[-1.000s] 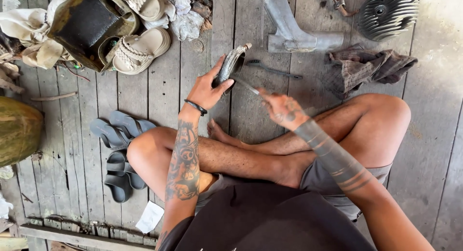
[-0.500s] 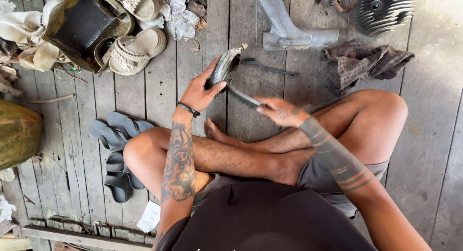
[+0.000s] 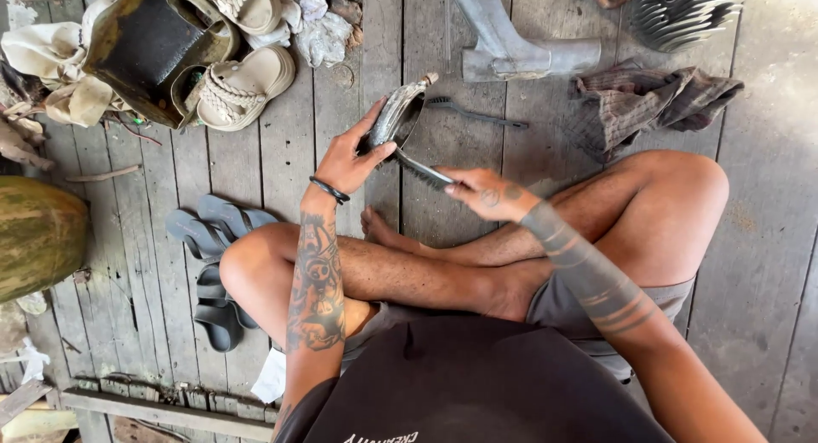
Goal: Cleaning a circular metal motorcycle part using a wire brush while sitting on a wooden floor.
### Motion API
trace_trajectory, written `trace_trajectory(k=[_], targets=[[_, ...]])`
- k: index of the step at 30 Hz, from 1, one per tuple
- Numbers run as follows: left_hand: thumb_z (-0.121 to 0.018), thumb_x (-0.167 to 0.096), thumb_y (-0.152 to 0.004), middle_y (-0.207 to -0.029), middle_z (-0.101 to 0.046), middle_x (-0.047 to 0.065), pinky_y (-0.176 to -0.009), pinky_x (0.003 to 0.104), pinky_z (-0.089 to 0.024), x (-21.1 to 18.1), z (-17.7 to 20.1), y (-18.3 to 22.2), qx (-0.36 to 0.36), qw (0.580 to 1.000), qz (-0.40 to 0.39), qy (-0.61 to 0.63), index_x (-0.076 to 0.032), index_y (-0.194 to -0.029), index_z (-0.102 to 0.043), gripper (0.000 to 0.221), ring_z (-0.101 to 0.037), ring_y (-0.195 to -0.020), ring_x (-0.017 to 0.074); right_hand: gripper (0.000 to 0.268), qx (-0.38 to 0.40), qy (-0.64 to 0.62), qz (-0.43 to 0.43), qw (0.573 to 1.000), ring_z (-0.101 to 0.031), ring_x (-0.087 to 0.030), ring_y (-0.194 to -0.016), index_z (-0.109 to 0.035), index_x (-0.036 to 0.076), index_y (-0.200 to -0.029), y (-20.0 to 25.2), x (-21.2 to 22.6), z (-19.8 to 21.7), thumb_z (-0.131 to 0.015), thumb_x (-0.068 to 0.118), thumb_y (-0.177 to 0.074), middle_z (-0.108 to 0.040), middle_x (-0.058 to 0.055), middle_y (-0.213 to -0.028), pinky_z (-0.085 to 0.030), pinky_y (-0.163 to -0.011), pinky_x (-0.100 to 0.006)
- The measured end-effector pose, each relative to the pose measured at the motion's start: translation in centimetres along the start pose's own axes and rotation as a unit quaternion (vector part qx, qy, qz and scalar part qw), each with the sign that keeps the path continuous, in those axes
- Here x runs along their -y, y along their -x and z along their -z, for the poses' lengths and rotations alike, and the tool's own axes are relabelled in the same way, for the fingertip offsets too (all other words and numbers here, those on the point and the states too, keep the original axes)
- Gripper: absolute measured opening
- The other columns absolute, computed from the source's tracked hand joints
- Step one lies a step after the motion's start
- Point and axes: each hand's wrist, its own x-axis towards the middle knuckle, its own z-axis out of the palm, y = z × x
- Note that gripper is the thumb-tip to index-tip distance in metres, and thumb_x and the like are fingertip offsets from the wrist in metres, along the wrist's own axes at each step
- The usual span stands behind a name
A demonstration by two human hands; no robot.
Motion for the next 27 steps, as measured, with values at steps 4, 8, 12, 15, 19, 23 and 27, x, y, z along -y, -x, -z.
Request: trace_trajectory(k=[4,8,12,15,19,23,27], targets=[[-0.075,-0.037,-0.096,-0.151,-0.050,0.022,-0.111,0.051,-0.048,-0.4,-0.4,-0.5,-0.015,1.000,-0.010,-0.004,-0.025,-0.155,-0.044,0.068,-0.049,-0.135,0.0449,0.039,-0.106,0.086,0.036,0.990,-0.076,-0.036,-0.089,-0.057,0.009,-0.145,0.0,0.0,0.4,-0.048,0.019,-0.108,-0.074,-0.025,-0.106,-0.063,-0.070,-0.045],[-0.075,-0.036,-0.096,-0.150,-0.050,0.023,-0.112,0.053,-0.048,-0.3,-0.5,0.3,-0.020,1.000,-0.007,0.004,-0.024,-0.154,-0.045,0.066,-0.050,-0.134,0.0463,0.041,-0.066,0.080,0.029,0.994,-0.074,-0.040,-0.100,-0.058,0.006,-0.144,-2.1,-0.9,-0.1,-0.049,0.023,-0.108,-0.072,-0.026,-0.118,-0.062,-0.082,-0.048],[-0.074,-0.039,-0.097,-0.148,-0.052,0.022,-0.110,0.050,-0.050,-0.2,-0.3,-0.2,-0.029,1.000,0.000,-0.005,-0.027,-0.155,-0.043,0.067,-0.052,-0.133,0.0451,0.048,-0.018,0.014,-0.035,0.999,-0.075,-0.025,-0.074,-0.044,0.016,-0.156,-0.8,2.8,1.0,-0.045,0.028,-0.110,-0.074,-0.022,-0.111,-0.065,-0.065,-0.041],[-0.071,-0.043,-0.098,-0.146,-0.054,0.024,-0.108,0.051,-0.052,-0.1,-0.3,-0.2,-0.033,0.999,-0.004,0.005,-0.031,-0.156,-0.040,0.067,-0.052,-0.131,0.0469,0.051,0.011,-0.120,-0.085,0.989,-0.068,-0.022,-0.054,-0.038,0.014,-0.158,-1.5,1.2,-0.1,-0.046,0.027,-0.109,-0.067,-0.018,-0.092,-0.067,-0.052,-0.040],[-0.070,-0.038,-0.099,-0.145,-0.055,0.026,-0.108,0.049,-0.052,-0.5,-0.3,-0.3,-0.041,0.999,0.010,0.009,-0.030,-0.156,-0.039,0.066,-0.055,-0.129,0.0461,0.046,-0.066,-0.145,-0.087,0.983,-0.071,-0.024,-0.051,-0.045,0.015,-0.153,-3.4,-0.2,0.3,-0.047,0.024,-0.108,-0.069,-0.020,-0.076,-0.068,-0.048,-0.038],[-0.071,-0.039,-0.098,-0.145,-0.056,0.024,-0.108,0.049,-0.053,-0.6,-0.8,0.0,-0.039,0.999,0.015,0.004,-0.033,-0.156,-0.039,0.067,-0.057,-0.128,0.0444,0.050,-0.042,-0.151,-0.101,0.983,-0.071,-0.026,-0.052,-0.041,0.018,-0.156,-1.2,2.1,-2.0,-0.049,0.027,-0.107,-0.069,-0.022,-0.081,-0.067,-0.044,-0.034],[-0.068,-0.046,-0.098,-0.145,-0.055,0.025,-0.109,0.050,-0.052,-1.4,-1.5,-0.2,-0.056,0.997,0.037,-0.024,-0.032,-0.157,-0.036,0.069,-0.055,-0.129,0.0452,0.054,-0.151,0.182,-0.043,0.971,-0.075,-0.039,-0.090,-0.027,0.026,-0.163,-2.9,-0.9,-3.0,-0.038,0.024,-0.110,-0.069,-0.023,-0.113,-0.065,-0.078,-0.053]])
